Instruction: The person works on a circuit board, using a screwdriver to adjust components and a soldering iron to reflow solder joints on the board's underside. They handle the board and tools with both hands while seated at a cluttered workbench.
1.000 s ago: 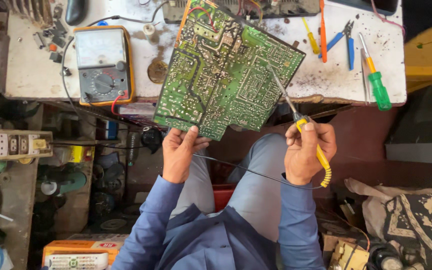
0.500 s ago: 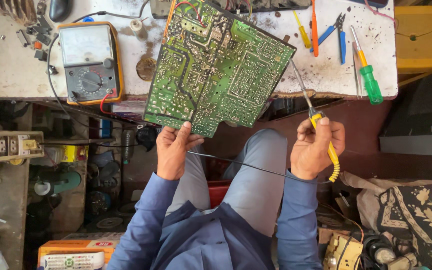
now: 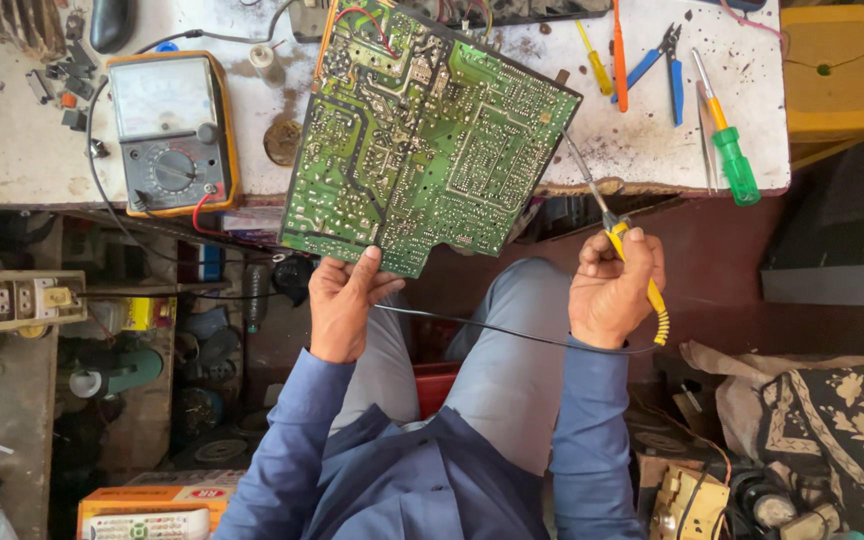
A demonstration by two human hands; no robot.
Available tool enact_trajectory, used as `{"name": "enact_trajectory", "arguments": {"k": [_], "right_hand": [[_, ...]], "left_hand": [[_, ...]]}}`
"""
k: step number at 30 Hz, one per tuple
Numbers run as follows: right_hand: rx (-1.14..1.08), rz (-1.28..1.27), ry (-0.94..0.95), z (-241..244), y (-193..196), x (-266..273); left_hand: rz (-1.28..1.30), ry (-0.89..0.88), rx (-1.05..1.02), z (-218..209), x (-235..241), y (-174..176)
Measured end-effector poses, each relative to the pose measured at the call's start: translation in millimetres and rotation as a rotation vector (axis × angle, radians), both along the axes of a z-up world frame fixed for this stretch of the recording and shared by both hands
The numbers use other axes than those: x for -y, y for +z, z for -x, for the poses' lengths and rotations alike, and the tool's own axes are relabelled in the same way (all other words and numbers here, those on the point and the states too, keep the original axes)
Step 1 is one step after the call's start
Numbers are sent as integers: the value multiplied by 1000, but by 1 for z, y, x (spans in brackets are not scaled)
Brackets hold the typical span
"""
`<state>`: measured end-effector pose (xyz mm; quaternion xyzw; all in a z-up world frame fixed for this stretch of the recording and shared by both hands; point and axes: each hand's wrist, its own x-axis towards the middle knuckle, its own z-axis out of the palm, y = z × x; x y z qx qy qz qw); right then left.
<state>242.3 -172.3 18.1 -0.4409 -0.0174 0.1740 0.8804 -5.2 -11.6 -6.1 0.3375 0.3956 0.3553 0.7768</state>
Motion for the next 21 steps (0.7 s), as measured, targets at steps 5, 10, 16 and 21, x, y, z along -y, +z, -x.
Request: {"name": "enact_trajectory", "arguments": {"k": [5, 10, 16, 21], "right_hand": [[-24, -6, 22, 0, -4, -1], [-82, -64, 46, -2, -12, -1], [-203, -180, 87, -2, -23, -3], [-54, -198, 96, 4, -31, -6]], "left_hand": [[0, 6, -7, -1, 1, 1], [3, 2, -3, -1, 0, 4], [-10, -19, -3, -1, 1, 6], [-38, -30, 6, -2, 1, 4]]}}
